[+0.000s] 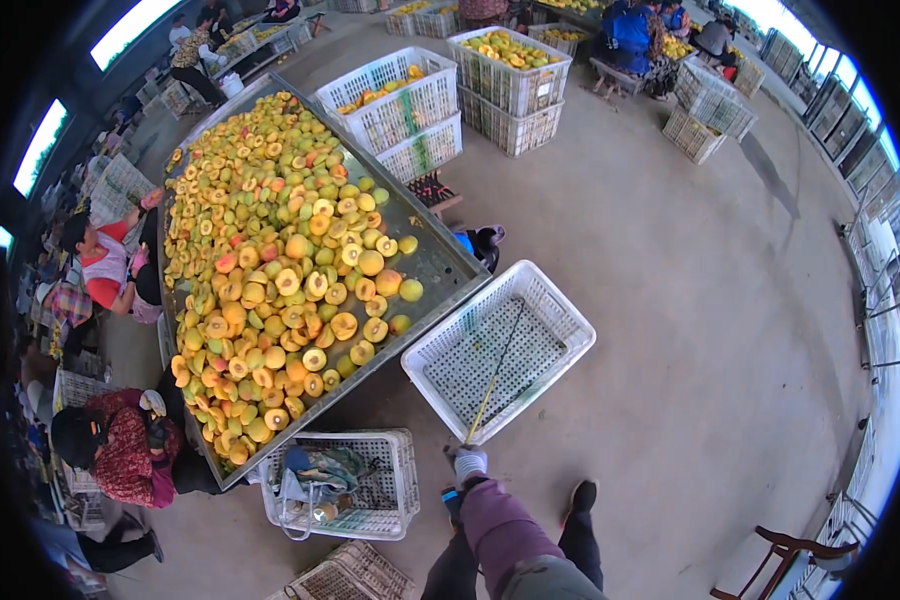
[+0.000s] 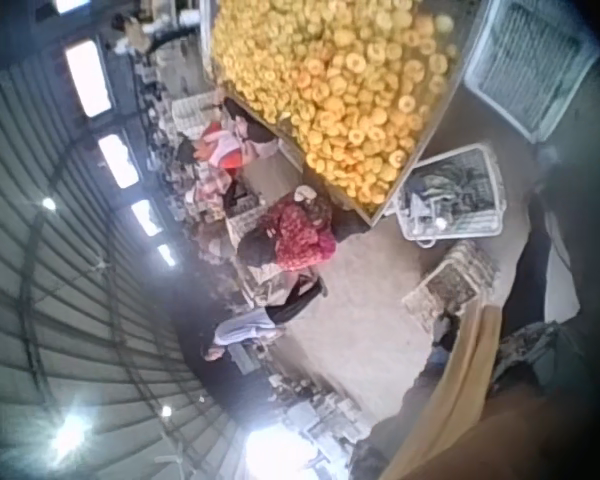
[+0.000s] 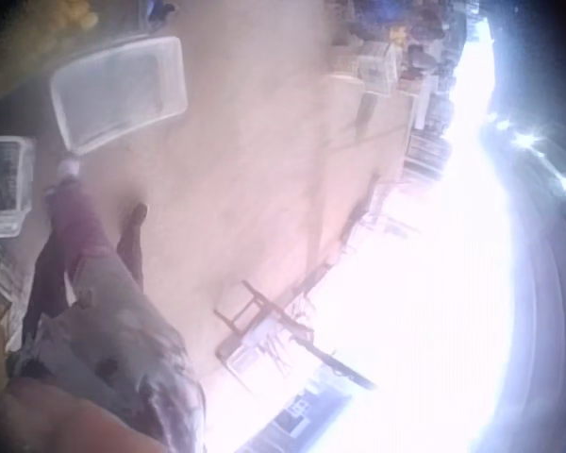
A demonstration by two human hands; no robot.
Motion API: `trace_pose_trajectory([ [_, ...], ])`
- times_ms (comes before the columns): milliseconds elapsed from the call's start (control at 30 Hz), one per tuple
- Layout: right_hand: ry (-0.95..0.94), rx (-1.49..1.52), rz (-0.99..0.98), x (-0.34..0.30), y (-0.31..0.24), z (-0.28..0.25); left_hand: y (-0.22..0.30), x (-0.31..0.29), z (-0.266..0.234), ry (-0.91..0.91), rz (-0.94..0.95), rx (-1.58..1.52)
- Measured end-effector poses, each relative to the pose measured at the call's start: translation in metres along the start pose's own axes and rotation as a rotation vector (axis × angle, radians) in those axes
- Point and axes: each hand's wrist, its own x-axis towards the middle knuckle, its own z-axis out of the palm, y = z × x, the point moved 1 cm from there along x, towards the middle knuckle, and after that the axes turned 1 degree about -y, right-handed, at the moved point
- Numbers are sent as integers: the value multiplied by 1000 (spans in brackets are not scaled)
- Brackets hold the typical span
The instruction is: The person walks across a fruit processing facility to a workstation and sits down. The person then picks up halved fruits from a table, removes the pits using a coring tool, and places the fruit into a crate.
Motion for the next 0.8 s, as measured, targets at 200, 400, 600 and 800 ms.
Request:
trace_pose_trajectory([
  [200, -171, -179, 424, 29, 5, -1, 31, -39, 67, 121, -182, -123],
  [400, -563, 280, 452, 19, -50, -115, 83, -72, 172, 47, -58, -388],
  [600, -726, 441, 384, 88, -122, -443, 221, -116, 318, -83, 701, 189],
  [800, 288, 512, 318, 131, -195, -784, 316, -112, 415, -199, 404, -324],
])
